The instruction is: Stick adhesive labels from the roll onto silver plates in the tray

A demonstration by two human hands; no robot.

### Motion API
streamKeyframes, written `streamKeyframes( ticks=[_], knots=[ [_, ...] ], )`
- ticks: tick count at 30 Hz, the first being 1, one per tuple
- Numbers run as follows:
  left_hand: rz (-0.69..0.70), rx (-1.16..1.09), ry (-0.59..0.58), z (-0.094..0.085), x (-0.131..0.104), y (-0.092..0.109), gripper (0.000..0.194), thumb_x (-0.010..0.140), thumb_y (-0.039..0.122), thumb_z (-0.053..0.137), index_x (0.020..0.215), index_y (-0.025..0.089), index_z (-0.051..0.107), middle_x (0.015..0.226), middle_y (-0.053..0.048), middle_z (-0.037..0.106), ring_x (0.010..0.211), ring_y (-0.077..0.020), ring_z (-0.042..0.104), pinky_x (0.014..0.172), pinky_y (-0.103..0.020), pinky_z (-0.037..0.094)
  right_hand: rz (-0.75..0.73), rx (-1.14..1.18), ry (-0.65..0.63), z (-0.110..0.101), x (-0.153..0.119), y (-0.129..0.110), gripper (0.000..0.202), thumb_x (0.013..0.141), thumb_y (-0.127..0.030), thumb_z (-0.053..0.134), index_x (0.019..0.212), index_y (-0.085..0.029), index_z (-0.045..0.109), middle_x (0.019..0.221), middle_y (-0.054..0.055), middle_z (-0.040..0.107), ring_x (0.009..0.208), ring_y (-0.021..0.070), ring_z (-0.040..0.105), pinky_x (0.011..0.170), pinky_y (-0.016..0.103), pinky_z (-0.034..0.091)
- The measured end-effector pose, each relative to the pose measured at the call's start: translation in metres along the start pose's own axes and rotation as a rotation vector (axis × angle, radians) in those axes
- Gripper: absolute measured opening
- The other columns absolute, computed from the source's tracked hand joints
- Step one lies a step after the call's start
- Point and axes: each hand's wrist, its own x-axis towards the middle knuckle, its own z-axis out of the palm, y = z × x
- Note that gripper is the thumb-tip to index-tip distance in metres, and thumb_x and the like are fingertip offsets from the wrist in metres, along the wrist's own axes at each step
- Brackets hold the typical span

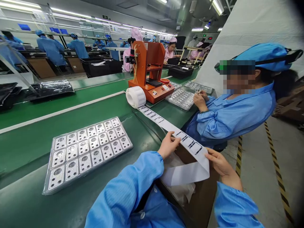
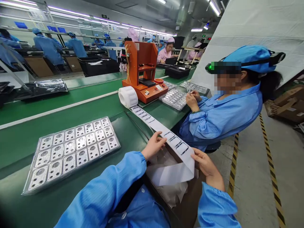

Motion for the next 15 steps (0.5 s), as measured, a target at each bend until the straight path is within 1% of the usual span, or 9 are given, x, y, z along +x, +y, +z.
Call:
streamKeyframes(
  ticks=[2,3,4,6,7,9,11,13,15],
  knots=[
    [0.047,0.118,0.096,-0.022,0.016,0.014,0.035,0.087,0.019,0.063,0.122,0.014,0.06,0.093,-0.008,0.067,0.072,-0.0136,0.062,0.071,-0.03,0.052,0.089,-0.034,-0.036,-0.007,-0.003,0.005,0.048,0.048,-0.052,0.089,0.084,-0.024,0.075,0.093,0.01,0.078,0.093,0.0372,0.069,0.083,0.051,0.054],
    [0.077,0.171,0.151,-0.036,0.027,0.024,0.032,0.087,0.018,0.064,0.118,0.015,0.062,0.095,-0.007,0.067,0.076,-0.0136,0.062,0.079,-0.03,0.052,0.114,-0.048,-0.046,-0.009,-0.003,0.007,0.049,0.047,-0.053,0.09,0.083,-0.024,0.075,0.094,0.011,0.078,0.092,0.037,0.069,0.083,0.051,0.054],
    [0.099,0.218,0.206,-0.053,0.04,0.034,0.032,0.086,0.018,0.065,0.118,0.015,0.062,0.098,-0.007,0.067,0.082,-0.0144,0.064,0.084,-0.03,0.052,0.124,-0.06,-0.049,-0.01,-0.002,0.009,0.049,0.046,-0.054,0.09,0.083,-0.024,0.075,0.095,0.011,0.078,0.091,0.0369,0.07,0.083,0.051,0.054],
    [0.127,0.298,0.338,-0.093,0.068,0.056,0.038,0.088,0.018,0.063,0.126,0.014,0.057,0.109,-0.01,0.067,0.098,-0.0175,0.065,0.095,-0.032,0.049,0.135,-0.084,-0.046,-0.013,0.001,0.009,0.049,0.047,-0.055,0.089,0.082,-0.025,0.076,0.097,0.011,0.078,0.089,0.0369,0.07,0.082,0.05,0.055],
    [0.131,0.332,0.413,-0.115,0.082,0.067,0.044,0.09,0.019,0.061,0.133,0.013,0.051,0.118,-0.013,0.066,0.107,-0.0197,0.064,0.1,-0.033,0.047,0.141,-0.099,-0.039,-0.015,0.003,0.009,0.048,0.047,-0.057,0.087,0.082,-0.025,0.077,0.096,0.011,0.078,0.088,0.0372,0.071,0.081,0.05,0.056],
    [0.125,0.387,0.552,-0.157,0.108,0.083,0.065,0.091,0.022,0.06,0.147,0.008,0.032,0.137,-0.022,0.056,0.125,-0.0257,0.056,0.109,-0.038,0.041,0.175,-0.136,-0.042,-0.02,0.009,0.008,0.048,0.05,-0.06,0.084,0.082,-0.025,0.078,0.098,0.012,0.078,0.09,0.038,0.072,0.08,0.049,0.058],
    [0.108,0.431,0.63,-0.192,0.132,0.092,0.09,0.088,0.03,0.067,0.155,0.007,0.012,0.147,-0.028,0.045,0.137,-0.0326,0.047,0.114,-0.043,0.035,0.209,-0.227,-0.068,-0.028,0.017,0.007,0.049,0.053,-0.065,0.079,0.079,-0.024,0.078,0.098,0.013,0.078,0.09,0.039,0.073,0.077,0.047,0.059],
    [0.091,0.462,0.636,-0.216,0.153,0.093,0.113,0.078,0.035,0.079,0.157,0.009,0.003,0.149,-0.03,0.044,0.139,-0.0384,0.045,0.115,-0.048,0.033,0.177,-0.31,-0.089,-0.036,0.024,0.008,0.051,0.055,-0.066,0.076,0.082,-0.022,0.078,0.095,0.012,0.078,0.095,0.0397,0.072,0.082,0.046,0.06],
    [0.096,0.468,0.6,-0.229,0.172,0.088,0.127,0.067,0.034,0.088,0.158,0.012,0.002,0.146,-0.029,0.048,0.135,-0.0416,0.049,0.113,-0.049,0.035,0.14,-0.371,-0.082,-0.043,0.028,0.008,0.052,0.052,-0.063,0.077,0.085,-0.023,0.079,0.086,0.013,0.078,0.091,0.043,0.072,0.079,0.049,0.06]
  ],
)
